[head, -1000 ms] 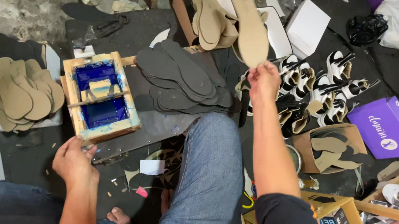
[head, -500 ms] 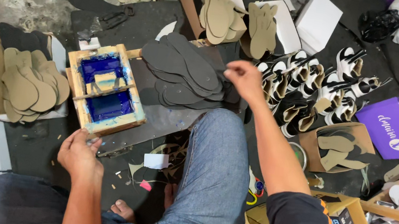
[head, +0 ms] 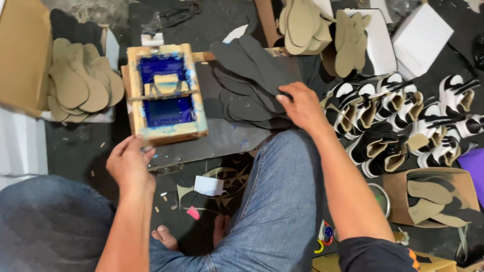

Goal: The person sits on the floor and uses a wooden screen printing frame to apply blue ink onto beige shoe insoles. They repeatedly dip the insoles into the ink, press them against the screen, and place the printed insoles onto a nearby pile.

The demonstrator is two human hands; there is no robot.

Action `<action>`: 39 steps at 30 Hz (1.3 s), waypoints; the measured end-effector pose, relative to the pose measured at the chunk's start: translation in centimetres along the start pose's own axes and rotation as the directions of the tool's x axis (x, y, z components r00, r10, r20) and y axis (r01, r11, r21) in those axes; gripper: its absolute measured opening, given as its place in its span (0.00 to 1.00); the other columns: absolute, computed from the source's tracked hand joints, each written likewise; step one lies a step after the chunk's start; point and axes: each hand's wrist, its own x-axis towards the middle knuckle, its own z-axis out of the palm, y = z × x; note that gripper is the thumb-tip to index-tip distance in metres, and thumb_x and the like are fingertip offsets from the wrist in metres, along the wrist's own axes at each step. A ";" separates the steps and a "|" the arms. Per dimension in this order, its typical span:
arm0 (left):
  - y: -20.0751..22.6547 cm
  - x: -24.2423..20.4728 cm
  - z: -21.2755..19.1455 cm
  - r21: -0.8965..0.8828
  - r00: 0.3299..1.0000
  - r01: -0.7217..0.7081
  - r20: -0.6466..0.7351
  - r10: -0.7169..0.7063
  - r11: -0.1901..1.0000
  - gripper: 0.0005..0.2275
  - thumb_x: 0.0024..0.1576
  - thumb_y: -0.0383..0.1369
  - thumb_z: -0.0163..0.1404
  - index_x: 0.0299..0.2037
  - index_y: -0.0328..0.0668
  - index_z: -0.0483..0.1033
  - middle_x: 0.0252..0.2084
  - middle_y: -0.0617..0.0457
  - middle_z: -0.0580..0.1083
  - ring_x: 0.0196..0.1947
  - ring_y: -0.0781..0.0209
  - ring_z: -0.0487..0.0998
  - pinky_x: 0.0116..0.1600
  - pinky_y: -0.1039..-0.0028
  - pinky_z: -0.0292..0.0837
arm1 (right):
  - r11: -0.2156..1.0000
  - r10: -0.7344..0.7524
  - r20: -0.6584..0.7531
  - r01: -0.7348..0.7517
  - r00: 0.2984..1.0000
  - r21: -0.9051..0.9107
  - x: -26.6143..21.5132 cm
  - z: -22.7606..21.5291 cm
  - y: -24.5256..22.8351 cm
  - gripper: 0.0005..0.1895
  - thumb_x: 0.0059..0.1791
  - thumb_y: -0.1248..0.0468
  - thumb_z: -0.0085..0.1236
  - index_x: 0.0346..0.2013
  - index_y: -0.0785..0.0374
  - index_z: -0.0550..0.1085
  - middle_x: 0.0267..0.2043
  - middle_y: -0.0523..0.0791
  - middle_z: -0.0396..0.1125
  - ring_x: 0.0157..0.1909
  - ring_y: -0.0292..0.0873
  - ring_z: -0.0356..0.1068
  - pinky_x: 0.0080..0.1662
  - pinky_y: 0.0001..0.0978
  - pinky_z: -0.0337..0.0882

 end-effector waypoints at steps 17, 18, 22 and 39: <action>2.6 -2.1 0.4 -0.015 1.000 0.017 0.012 -0.017 1.000 0.15 0.52 0.26 0.59 0.47 0.26 0.75 0.38 0.43 0.67 0.27 0.55 0.79 0.38 0.69 0.86 | 0.940 0.319 0.031 -0.312 0.947 -0.138 -0.2 1.4 -0.1 0.29 0.46 0.40 0.64 0.54 0.53 0.78 0.54 0.46 0.71 0.58 0.54 0.71 0.59 0.48 0.70; 2.5 -2.0 0.4 -0.017 1.000 0.024 0.016 -0.024 1.000 0.15 0.51 0.25 0.59 0.48 0.26 0.75 0.38 0.43 0.67 0.27 0.55 0.79 0.39 0.69 0.86 | 0.942 0.262 0.039 -0.247 0.964 -0.226 -0.1 1.6 0.0 0.28 0.48 0.41 0.60 0.54 0.55 0.78 0.52 0.49 0.71 0.56 0.57 0.72 0.59 0.50 0.70; 2.4 -1.8 0.4 -0.018 1.000 0.021 0.012 -0.020 1.000 0.16 0.51 0.25 0.59 0.48 0.25 0.76 0.38 0.42 0.68 0.28 0.55 0.80 0.39 0.69 0.86 | 0.944 0.090 0.030 -0.076 0.995 -0.322 -0.4 2.8 1.8 0.24 0.54 0.46 0.52 0.55 0.60 0.77 0.49 0.52 0.72 0.50 0.58 0.75 0.56 0.47 0.73; 5.2 -2.8 0.4 -0.003 0.960 -0.209 0.190 0.205 0.978 0.16 0.48 0.19 0.63 0.46 0.22 0.78 0.38 0.34 0.76 0.35 0.55 0.80 0.41 0.65 0.86 | 0.763 0.471 -0.114 -0.339 0.875 0.550 -0.6 1.3 -2.0 0.18 0.49 0.69 0.51 0.53 0.55 0.76 0.38 0.53 0.74 0.26 0.43 0.75 0.29 0.33 0.76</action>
